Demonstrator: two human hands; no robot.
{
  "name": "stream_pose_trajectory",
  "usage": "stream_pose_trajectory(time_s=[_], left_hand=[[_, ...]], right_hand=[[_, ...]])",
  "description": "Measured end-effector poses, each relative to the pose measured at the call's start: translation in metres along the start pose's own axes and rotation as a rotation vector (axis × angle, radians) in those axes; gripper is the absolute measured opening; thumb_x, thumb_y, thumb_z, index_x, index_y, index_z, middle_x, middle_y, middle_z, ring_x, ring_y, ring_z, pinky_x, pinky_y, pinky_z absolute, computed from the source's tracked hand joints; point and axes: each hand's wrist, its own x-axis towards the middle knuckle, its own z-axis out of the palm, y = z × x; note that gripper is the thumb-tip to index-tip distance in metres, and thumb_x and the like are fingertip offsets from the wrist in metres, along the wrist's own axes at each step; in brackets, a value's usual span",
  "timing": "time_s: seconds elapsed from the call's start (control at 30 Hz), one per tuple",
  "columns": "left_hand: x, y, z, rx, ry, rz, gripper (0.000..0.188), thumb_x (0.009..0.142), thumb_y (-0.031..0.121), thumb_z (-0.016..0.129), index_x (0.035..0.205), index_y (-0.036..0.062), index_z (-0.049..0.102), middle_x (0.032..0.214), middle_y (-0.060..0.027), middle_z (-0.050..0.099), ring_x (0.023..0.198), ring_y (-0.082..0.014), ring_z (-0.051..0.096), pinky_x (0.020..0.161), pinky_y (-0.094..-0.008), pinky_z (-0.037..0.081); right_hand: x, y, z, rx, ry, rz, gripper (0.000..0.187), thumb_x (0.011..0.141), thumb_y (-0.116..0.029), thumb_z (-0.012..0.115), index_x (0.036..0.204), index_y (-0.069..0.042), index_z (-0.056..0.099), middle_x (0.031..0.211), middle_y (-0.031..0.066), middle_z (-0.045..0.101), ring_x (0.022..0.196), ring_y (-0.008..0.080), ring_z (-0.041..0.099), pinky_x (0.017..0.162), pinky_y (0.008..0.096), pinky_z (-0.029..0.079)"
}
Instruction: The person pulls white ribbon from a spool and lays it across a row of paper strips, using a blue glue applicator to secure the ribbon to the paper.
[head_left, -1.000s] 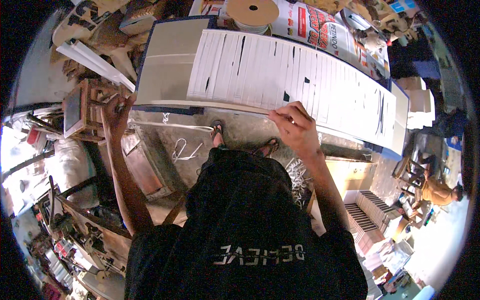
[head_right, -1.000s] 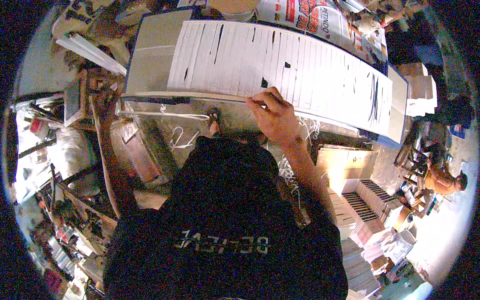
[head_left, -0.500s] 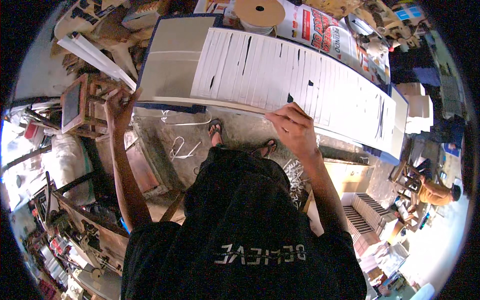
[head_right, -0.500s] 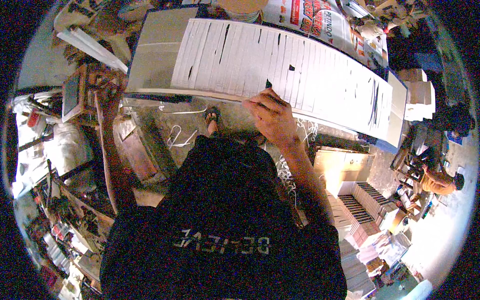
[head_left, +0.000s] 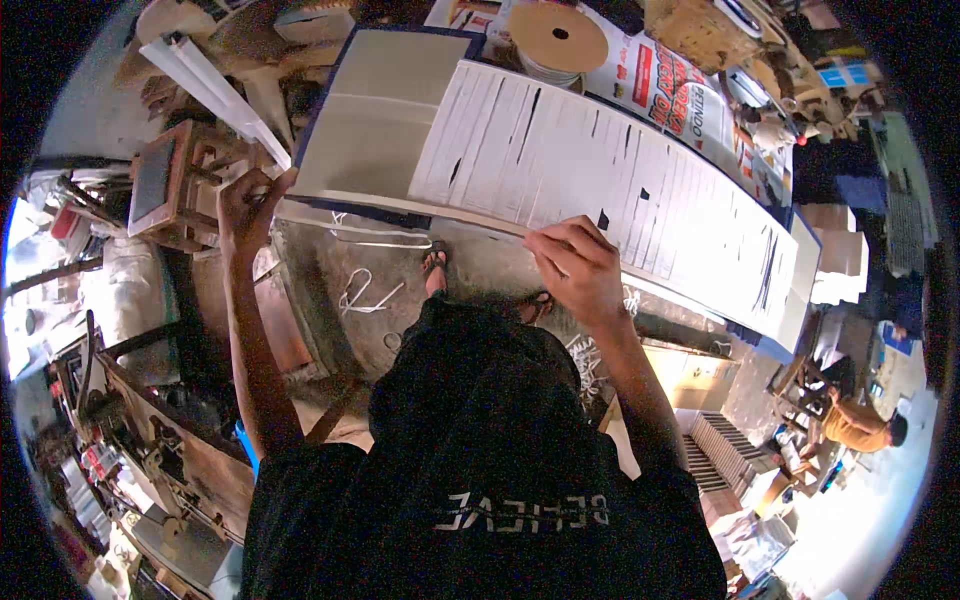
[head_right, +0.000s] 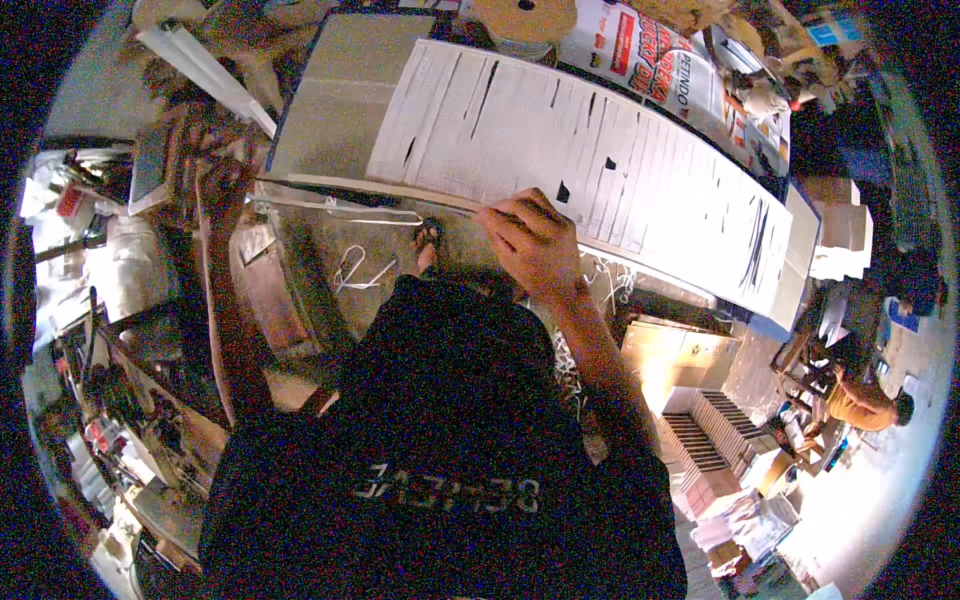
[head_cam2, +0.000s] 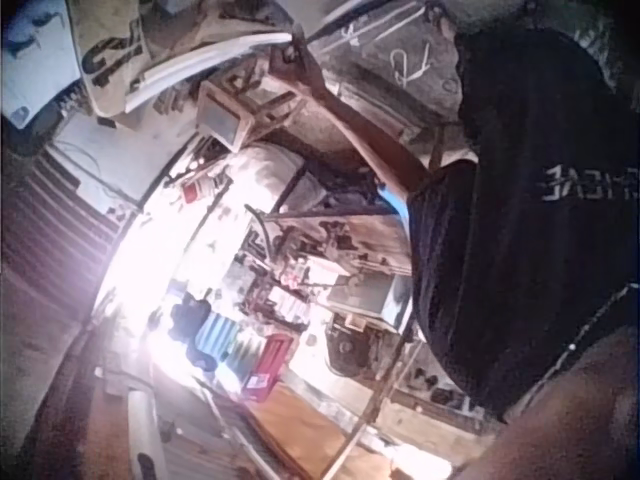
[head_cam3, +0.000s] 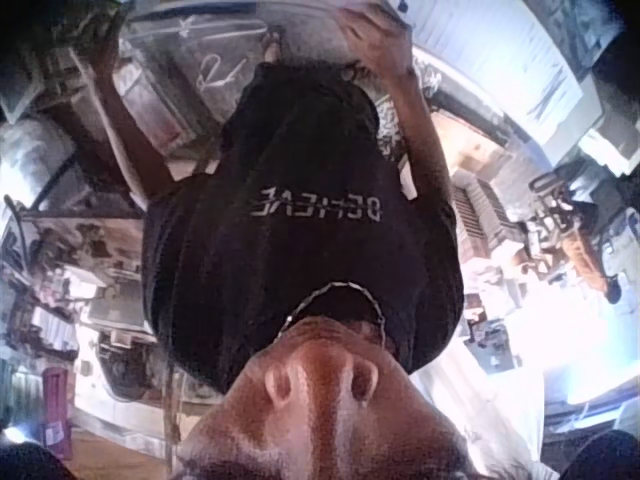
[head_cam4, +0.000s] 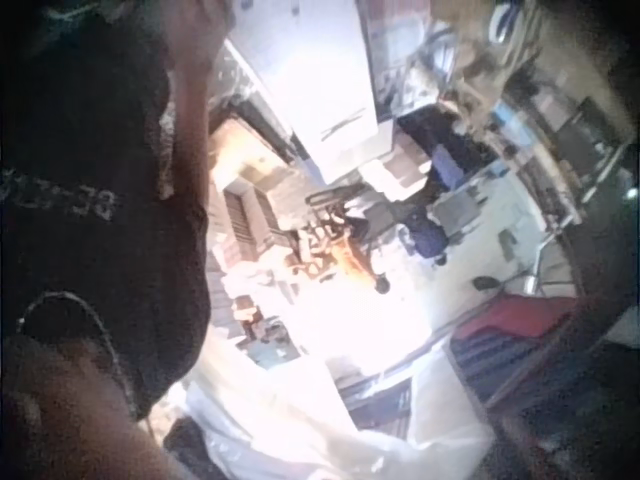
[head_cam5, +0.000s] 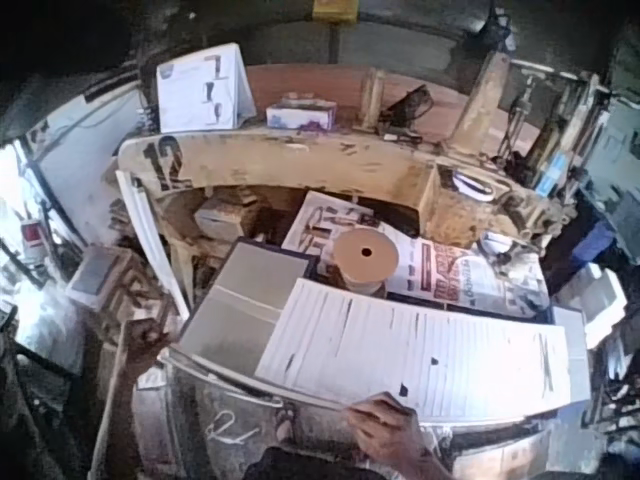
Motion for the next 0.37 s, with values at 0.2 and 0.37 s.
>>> stream_pose_trajectory(time_s=[0.2, 0.37], left_hand=[[0.010, 0.011, -0.006, 0.123, -0.009, -0.043, 0.037, 0.087, 0.031, 0.081, 0.071, 0.0021, 0.063, 0.061, -0.0003, 0.051, 0.056, -0.0087, 0.038, 0.052, -0.0300, 0.034], [0.022, -0.002, -0.012, 0.067, -0.018, -0.051, 0.039, 0.084, 0.037, 0.083, 0.074, 0.0030, 0.067, 0.062, -0.0017, 0.053, 0.059, -0.0131, 0.043, 0.057, -0.0317, 0.038]], right_hand=[[0.005, 0.000, 0.005, -0.003, -0.018, 0.000, 0.021, 0.074, 0.003, 0.080, 0.092, -0.006, 0.074, 0.090, 0.0027, 0.069, 0.082, 0.0209, 0.066, 0.066, 0.0319, 0.057], [0.010, -0.003, 0.015, 0.010, -0.007, 0.022, 0.020, 0.076, 0.001, 0.080, 0.094, -0.006, 0.074, 0.091, 0.0036, 0.069, 0.082, 0.0214, 0.066, 0.067, 0.0316, 0.057]])
